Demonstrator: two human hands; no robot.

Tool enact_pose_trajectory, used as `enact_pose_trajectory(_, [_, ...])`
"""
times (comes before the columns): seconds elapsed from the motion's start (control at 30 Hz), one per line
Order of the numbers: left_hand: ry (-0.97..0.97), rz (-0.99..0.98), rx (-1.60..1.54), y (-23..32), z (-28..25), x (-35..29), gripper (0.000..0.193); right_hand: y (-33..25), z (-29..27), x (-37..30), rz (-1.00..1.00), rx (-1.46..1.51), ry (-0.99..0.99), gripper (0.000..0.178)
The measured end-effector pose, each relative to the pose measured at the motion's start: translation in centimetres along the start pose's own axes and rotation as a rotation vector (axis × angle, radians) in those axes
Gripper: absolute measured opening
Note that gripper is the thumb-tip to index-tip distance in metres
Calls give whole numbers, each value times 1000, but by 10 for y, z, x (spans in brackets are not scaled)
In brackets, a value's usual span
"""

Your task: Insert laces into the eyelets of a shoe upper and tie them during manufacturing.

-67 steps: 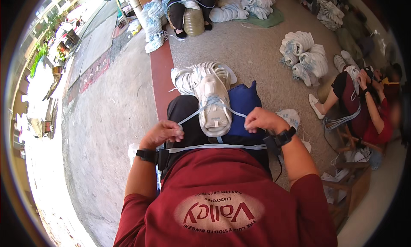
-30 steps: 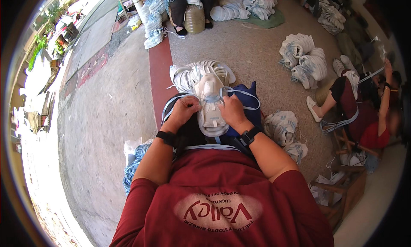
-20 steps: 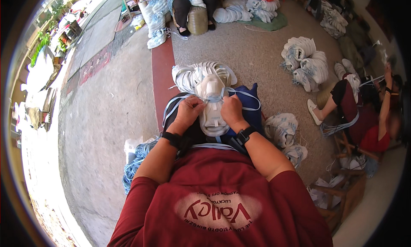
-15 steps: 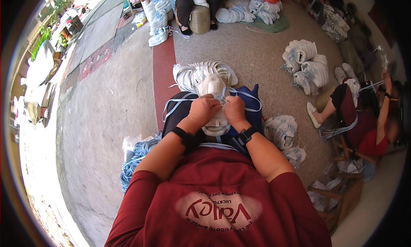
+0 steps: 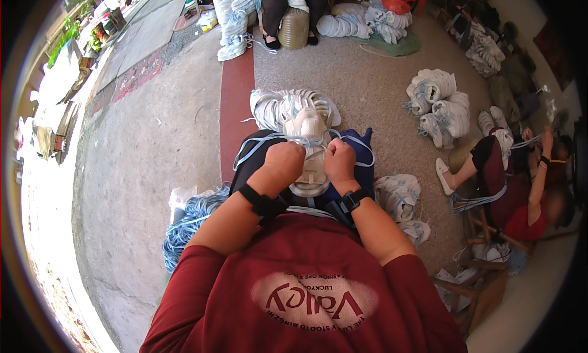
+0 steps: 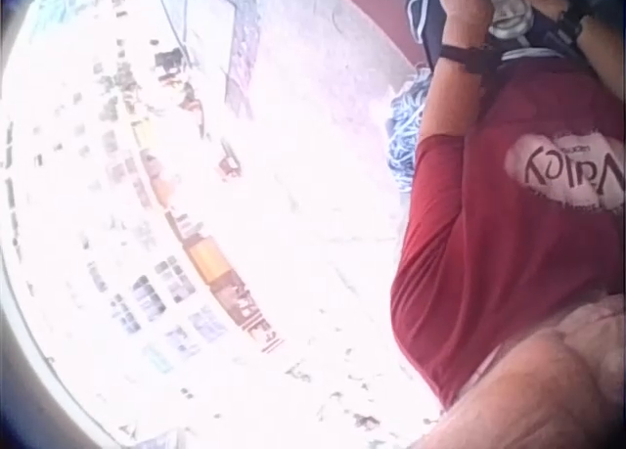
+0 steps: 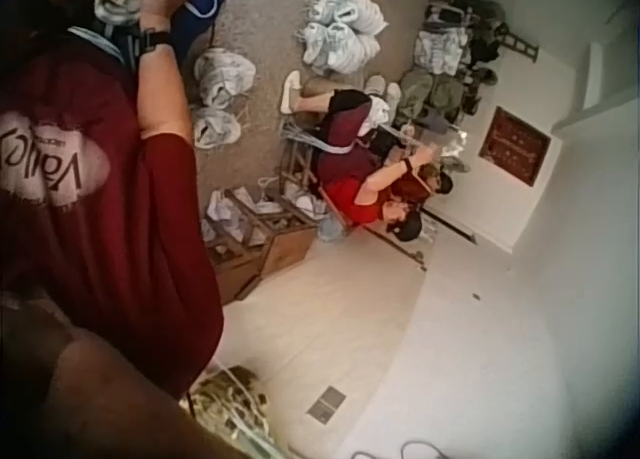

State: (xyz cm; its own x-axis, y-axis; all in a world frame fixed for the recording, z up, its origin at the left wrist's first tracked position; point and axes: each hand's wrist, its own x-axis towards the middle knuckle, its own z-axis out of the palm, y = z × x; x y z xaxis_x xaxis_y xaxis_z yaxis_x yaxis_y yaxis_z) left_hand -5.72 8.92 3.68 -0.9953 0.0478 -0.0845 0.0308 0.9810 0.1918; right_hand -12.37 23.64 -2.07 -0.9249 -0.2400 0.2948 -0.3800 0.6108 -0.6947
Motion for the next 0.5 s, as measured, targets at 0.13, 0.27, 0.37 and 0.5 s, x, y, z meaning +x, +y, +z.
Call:
enact_pose_trajectory(0.13, [67,25,-795,-48,11,-12,14,-21,0,1,-380,30,51,10])
enact_pose_trajectory(0.27, [67,-389,-1526,-55,21,-8,10,-18,15,4,-420,91,-157,8])
enact_pose_trajectory(0.37, [203,-331,-1764,-54,35,3,9,-19,15,4,-357,136,-245,6])
enact_pose_trajectory(0.5, [290,-349,-1716,-43,43,15,3,-23,16,4,-341,106,-265,6])
